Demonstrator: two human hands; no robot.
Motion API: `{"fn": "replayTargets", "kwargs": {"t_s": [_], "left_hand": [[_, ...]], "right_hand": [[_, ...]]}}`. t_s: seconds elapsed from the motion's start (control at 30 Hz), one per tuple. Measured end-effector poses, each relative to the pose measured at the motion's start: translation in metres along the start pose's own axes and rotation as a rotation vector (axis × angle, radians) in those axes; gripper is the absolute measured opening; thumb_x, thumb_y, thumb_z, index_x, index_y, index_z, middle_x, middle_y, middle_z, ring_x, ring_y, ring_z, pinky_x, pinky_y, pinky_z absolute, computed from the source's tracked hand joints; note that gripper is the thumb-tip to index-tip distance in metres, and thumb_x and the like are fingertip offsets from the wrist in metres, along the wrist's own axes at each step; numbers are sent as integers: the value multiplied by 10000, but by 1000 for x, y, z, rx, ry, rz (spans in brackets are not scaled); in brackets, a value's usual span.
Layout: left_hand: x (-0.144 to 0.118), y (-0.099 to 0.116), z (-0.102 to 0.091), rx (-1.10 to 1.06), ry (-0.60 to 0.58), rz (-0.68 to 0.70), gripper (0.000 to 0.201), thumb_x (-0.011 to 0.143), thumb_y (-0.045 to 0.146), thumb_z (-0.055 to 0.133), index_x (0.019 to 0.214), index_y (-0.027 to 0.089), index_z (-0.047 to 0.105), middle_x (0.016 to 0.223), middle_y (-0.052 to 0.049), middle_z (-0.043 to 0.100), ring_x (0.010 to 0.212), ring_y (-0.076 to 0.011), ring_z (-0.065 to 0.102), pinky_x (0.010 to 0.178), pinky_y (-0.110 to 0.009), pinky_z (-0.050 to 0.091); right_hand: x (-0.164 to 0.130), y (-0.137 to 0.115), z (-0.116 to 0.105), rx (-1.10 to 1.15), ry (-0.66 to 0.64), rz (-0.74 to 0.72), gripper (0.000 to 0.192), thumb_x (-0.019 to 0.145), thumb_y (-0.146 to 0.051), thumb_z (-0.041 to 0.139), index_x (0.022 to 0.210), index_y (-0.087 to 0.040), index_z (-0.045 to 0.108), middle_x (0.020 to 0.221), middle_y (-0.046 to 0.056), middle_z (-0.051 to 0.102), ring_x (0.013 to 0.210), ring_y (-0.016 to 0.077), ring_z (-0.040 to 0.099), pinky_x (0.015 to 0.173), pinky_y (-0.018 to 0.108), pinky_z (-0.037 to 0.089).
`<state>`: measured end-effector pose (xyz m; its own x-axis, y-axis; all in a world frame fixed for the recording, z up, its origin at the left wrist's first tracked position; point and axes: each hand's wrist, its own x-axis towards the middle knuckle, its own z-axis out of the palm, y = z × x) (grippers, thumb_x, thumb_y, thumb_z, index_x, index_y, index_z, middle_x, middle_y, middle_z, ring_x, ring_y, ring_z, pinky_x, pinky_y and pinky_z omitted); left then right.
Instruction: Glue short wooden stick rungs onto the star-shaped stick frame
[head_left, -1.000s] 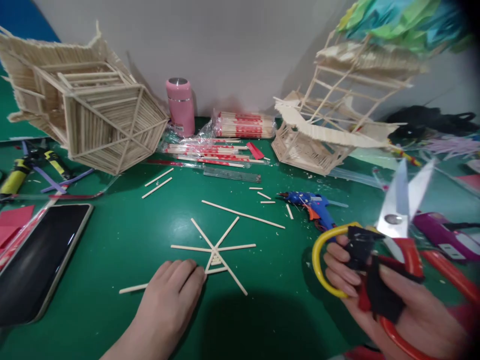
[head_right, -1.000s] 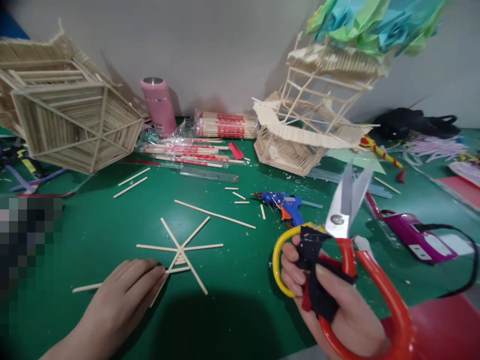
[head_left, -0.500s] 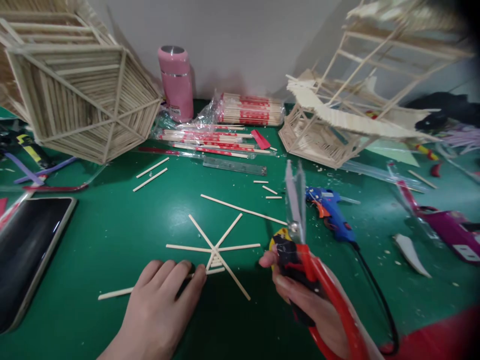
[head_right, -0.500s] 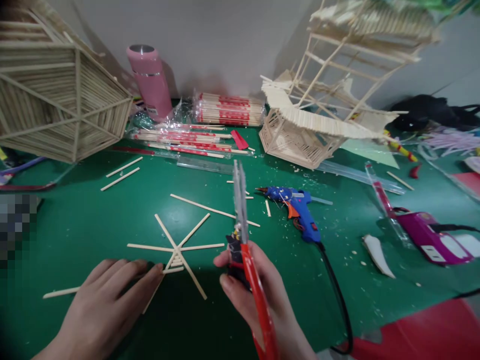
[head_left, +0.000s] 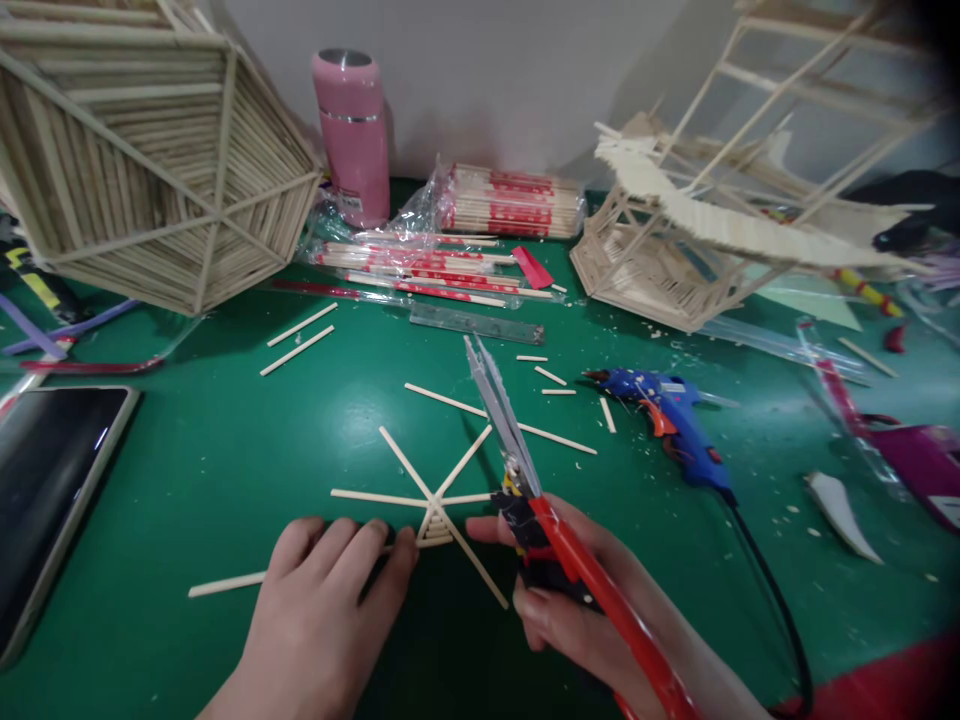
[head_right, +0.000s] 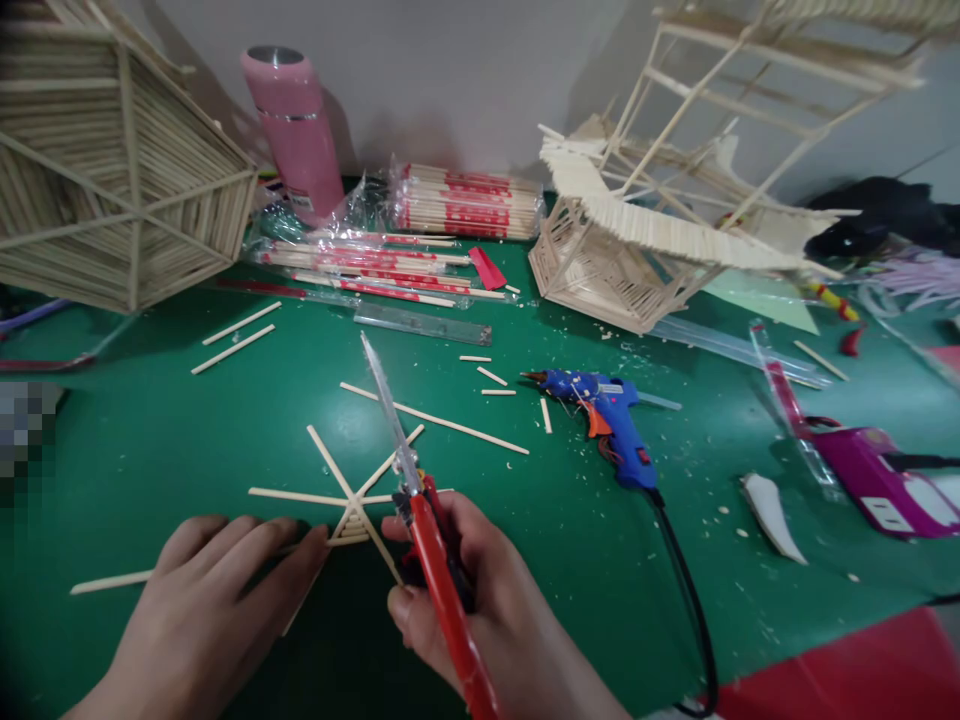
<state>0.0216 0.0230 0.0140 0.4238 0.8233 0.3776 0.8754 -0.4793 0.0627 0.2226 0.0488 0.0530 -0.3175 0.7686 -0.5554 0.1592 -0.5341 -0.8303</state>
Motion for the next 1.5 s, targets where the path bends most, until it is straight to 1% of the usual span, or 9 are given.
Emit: {"fn": "replayTargets", "kwargs": {"t_s": [0.13,0.23,0.3,0.37,0.5,0.67,0.87,1.3,1.5], "left_hand": [[0,1,0,-11,-2,-4,259,882,101,374,844,184,616,667,1,628,547,-130,497,591,-302,301],[-1,1,-1,-36,-11,3,252,882,102,378,860,169,621,685,-13,637,564,-139,502,590,-304,308],[-2,0,-1,-53,1,3,245,883,104,386,855,158,623,693,-20,639,572,-141,500,583,-301,307],[-2,0,0,-76,-4,6,240,884,102,390,854,151,623,711,-26,644,585,-141,502,581,-297,312],[-4,0,-1,-123,-15,-3,219,881,109,406,880,142,622,750,-40,650,607,-145,508,585,-298,320],[-5,1,-1,-146,-28,-2,208,879,111,413,880,137,619,752,-43,645,604,-145,504,581,-300,325],[-5,2,1,-142,2,-14,223,886,119,393,874,135,615,722,-39,629,587,-146,485,567,-301,321],[-7,3,2,-137,-4,-35,240,888,135,386,857,149,624,752,-54,635,611,-154,500,572,-292,355],[-8,4,2,-112,-20,-61,247,882,133,388,852,150,633,759,-77,639,619,-171,509,558,-291,377]], "right_hand": [[1,0,-1,-44,-6,-19,291,703,-197,576,993,-226,558,1106,70,597,518,47,513,496,212,443],[3,2,0,-62,-21,26,298,701,-183,584,994,-224,555,901,25,625,503,60,508,479,212,430],[4,3,1,-49,-35,86,301,697,-177,587,991,-228,547,759,-16,592,477,61,483,454,205,410],[5,4,2,-38,-30,113,315,685,-161,591,985,-239,535,715,-40,558,466,58,467,450,202,399],[6,6,2,-60,-32,66,324,676,-144,595,978,-236,523,752,-36,546,490,61,486,471,211,412],[6,6,1,-84,-46,45,269,701,-161,577,951,-236,510,708,-46,501,498,67,498,469,209,419],[6,5,2,-63,-48,41,292,685,-158,585,954,-229,495,787,-24,542,499,59,496,471,210,427],[7,8,2,-101,-45,24,277,693,-147,577,950,-230,513,761,-32,541,489,59,509,461,205,417],[5,4,2,-28,-60,63,302,696,-205,592,981,-233,495,676,-53,486,502,78,508,487,231,427]]}}
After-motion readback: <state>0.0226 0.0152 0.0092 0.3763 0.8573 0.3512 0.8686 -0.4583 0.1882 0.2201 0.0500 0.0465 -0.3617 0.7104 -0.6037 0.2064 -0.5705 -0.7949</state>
